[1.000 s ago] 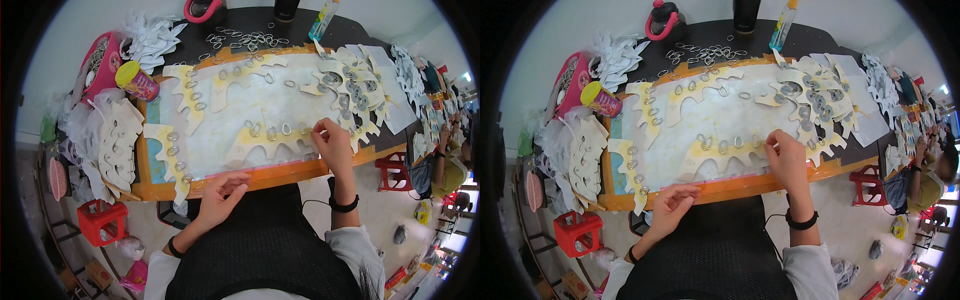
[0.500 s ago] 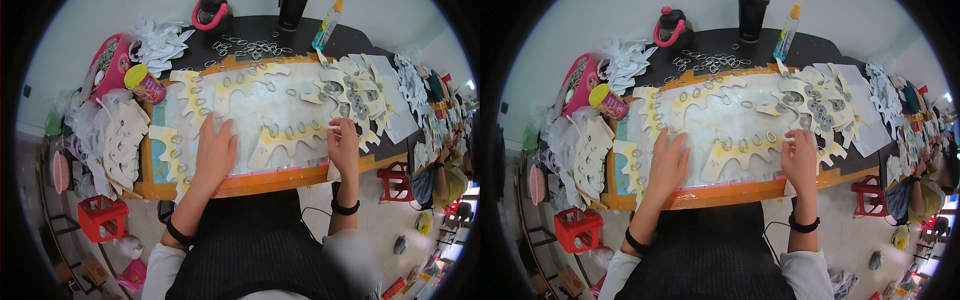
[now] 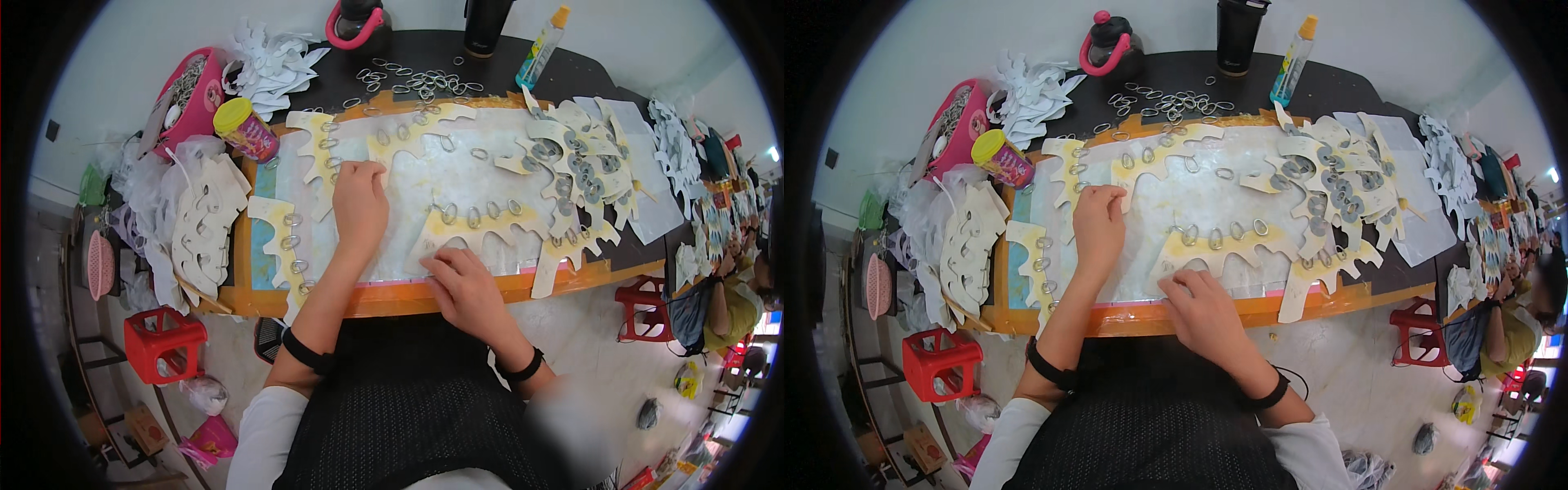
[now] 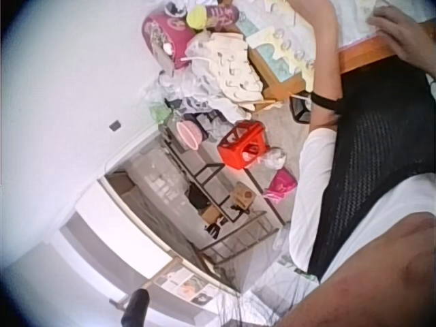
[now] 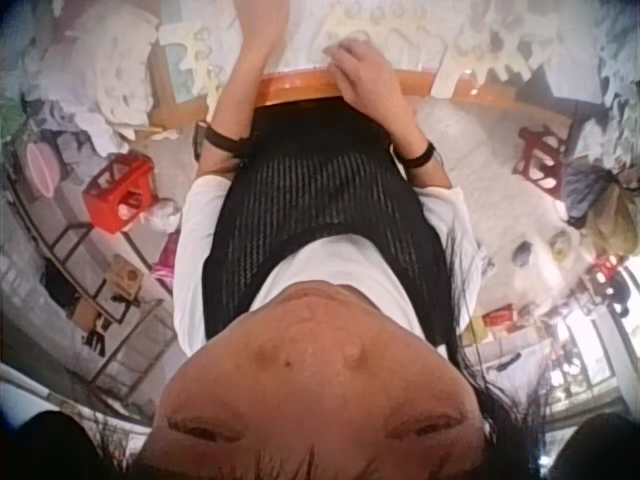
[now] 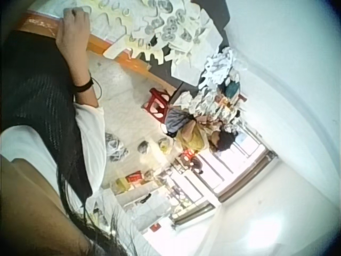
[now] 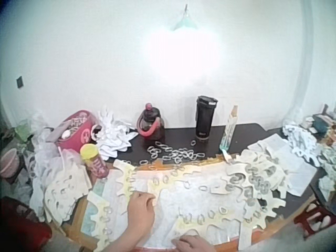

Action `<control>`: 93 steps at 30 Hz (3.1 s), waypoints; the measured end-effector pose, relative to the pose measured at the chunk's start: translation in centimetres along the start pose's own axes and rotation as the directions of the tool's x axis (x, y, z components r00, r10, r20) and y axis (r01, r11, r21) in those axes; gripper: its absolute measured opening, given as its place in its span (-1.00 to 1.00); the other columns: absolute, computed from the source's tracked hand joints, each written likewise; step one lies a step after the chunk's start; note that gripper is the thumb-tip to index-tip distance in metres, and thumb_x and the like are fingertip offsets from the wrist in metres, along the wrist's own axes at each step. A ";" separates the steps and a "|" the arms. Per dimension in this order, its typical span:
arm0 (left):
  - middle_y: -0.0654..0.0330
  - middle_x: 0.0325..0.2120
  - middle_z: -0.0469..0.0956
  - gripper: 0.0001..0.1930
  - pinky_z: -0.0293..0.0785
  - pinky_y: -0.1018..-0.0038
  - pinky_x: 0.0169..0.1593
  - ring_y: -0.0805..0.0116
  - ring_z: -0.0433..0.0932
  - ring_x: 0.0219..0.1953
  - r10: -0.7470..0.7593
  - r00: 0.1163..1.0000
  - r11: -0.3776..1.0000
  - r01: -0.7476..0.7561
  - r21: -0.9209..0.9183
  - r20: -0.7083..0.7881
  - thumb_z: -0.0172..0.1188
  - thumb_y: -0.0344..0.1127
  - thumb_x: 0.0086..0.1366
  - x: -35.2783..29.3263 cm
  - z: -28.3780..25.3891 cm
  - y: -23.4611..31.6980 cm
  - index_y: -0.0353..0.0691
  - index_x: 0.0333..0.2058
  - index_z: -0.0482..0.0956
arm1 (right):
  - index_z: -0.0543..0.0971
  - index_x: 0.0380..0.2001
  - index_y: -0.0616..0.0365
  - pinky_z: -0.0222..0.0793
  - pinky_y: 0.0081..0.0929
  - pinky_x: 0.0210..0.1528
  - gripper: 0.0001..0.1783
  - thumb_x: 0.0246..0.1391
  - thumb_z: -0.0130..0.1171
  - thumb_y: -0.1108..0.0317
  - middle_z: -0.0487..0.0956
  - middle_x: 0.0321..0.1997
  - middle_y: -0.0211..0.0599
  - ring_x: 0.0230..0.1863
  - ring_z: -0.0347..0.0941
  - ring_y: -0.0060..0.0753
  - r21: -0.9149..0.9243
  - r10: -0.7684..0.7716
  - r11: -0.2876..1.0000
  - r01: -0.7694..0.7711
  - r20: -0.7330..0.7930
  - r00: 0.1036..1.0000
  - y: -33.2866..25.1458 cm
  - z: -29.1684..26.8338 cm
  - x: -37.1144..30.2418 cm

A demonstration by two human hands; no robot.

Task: The recorder is manually inserting and aligning metal rings into pre-cut holes on pieces of shoe upper material in a factory setting.

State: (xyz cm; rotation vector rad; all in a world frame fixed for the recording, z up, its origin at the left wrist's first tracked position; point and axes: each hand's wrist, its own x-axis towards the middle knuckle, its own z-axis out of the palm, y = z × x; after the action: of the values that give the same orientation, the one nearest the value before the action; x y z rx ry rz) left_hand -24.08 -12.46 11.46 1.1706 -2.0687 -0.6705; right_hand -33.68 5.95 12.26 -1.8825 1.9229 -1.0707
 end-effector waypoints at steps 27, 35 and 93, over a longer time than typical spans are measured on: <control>0.33 -0.32 0.49 -0.76 0.35 0.69 -0.21 0.64 0.45 -0.30 -0.415 0.883 0.598 0.447 -0.665 0.220 0.17 -0.56 0.24 -12.6 -10.8 -1.8 -0.31 -0.11 0.49 | 0.53 -0.30 0.22 0.34 -0.24 -0.16 -0.77 -0.10 0.26 0.49 0.49 -0.23 -0.17 -0.20 0.36 -0.01 -0.361 -0.042 0.931 -0.057 -0.262 0.964 1.3 2.4 6.5; 0.20 -0.36 0.57 -0.72 0.40 0.70 -0.24 0.60 0.52 -0.32 -0.320 0.935 0.694 0.342 -0.633 0.154 0.15 -0.60 0.25 -12.4 -9.4 -2.9 -0.33 -0.06 0.38 | 0.52 -0.25 0.17 0.33 -0.40 -0.23 -0.72 -0.12 0.24 0.57 0.53 -0.34 -0.26 -0.35 0.38 -0.26 0.112 0.146 0.986 -0.122 -0.236 0.961 -0.7 -0.6 3.2; 0.02 0.10 0.31 -0.52 0.40 0.54 0.06 0.41 0.45 0.04 -0.233 0.890 0.437 0.456 -0.775 0.392 0.07 -0.74 0.18 -13.7 -6.7 -1.3 -0.29 0.06 0.22 | 0.58 -0.37 0.18 0.33 -0.32 -0.11 -0.84 -0.11 0.26 0.50 0.59 -0.27 -0.28 -0.21 0.46 -0.18 0.227 -0.034 0.974 0.027 0.026 0.999 -2.0 3.4 3.0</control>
State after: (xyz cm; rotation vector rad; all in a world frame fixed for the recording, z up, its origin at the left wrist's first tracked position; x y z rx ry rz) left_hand -13.07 -1.82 10.91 0.8994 -1.2537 -1.8644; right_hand -30.37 2.18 12.11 -1.7963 1.6806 -1.2080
